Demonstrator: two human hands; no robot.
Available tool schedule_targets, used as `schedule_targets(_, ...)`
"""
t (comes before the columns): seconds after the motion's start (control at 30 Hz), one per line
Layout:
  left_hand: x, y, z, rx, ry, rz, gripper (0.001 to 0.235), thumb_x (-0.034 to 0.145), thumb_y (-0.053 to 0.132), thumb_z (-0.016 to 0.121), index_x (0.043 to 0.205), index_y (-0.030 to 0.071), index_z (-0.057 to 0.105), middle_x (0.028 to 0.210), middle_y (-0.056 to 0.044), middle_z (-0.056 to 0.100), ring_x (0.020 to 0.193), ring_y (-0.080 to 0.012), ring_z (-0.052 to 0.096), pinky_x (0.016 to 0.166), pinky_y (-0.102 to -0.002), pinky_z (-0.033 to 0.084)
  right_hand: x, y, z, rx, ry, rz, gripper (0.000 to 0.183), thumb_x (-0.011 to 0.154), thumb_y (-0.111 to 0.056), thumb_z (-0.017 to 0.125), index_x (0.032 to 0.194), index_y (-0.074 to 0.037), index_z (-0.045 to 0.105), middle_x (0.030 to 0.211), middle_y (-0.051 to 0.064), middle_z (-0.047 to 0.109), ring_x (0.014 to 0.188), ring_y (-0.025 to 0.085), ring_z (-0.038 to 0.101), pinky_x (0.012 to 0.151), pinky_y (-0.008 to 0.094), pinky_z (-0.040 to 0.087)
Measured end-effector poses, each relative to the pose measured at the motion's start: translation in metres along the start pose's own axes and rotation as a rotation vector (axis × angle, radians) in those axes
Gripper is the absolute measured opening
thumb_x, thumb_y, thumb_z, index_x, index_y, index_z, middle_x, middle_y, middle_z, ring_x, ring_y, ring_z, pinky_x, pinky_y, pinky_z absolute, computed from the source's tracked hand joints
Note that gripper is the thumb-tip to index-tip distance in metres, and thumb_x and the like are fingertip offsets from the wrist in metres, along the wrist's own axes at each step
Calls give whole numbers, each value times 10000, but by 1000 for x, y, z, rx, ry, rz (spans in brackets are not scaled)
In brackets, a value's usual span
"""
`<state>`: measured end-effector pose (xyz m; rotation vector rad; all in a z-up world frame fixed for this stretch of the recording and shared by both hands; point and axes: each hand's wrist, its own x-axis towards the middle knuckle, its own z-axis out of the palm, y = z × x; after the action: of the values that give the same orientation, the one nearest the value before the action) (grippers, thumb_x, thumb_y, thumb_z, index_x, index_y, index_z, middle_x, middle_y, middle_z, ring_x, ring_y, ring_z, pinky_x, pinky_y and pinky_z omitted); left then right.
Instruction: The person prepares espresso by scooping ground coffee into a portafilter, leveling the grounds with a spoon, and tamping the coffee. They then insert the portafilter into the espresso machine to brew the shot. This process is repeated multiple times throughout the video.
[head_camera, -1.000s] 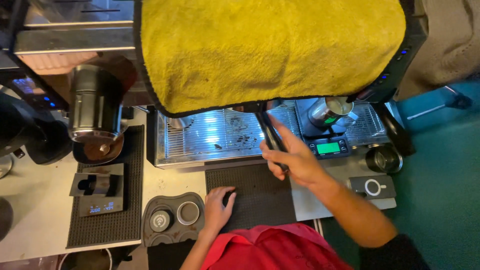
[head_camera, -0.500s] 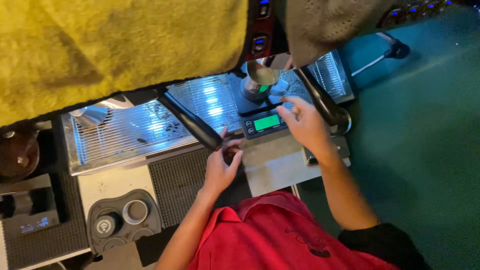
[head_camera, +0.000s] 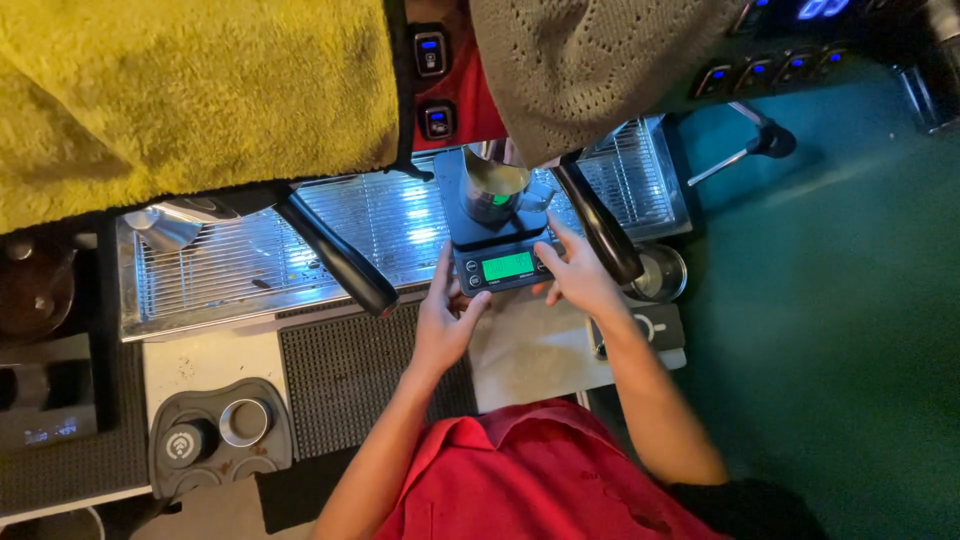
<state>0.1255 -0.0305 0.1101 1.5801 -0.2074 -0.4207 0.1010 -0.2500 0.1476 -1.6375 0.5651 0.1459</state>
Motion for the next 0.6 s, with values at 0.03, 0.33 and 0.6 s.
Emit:
schedule_targets(0.03, 1, -3, 1, -2, 4, 5, 907, 932, 93, 734, 1680, 149, 224, 1116, -198, 785, 890, -250, 781, 828, -342, 628, 2, 1, -1, -4, -2, -5, 647, 1056, -211, 575, 1638, -134, 304, 1129, 351, 674, 512, 340, 726, 417, 313, 639)
schedule_targets(0.33, -7, -27, -28, -166, 20, -1, 847, 958, 24, 682, 1673, 140, 242, 1112, -186, 763, 845, -228, 772, 810, -341, 650, 9, 34, 27, 150, 12, 82, 574, 1071, -283, 498, 1627, -237, 363, 918, 391, 711, 500, 423, 702, 418, 435, 616)
schedule_targets(0.6, -47, -46, -141, -205, 111, 7, 805, 974, 45, 661, 1653, 113, 234, 1108, -164, 714, 869, -230, 770, 841, -357, 621, -4, 14, 138, 104, -217, 122, 675, 1014, -236, 402, 1662, -352, 253, 837, 350, 738, 530, 395, 726, 472, 410, 611)
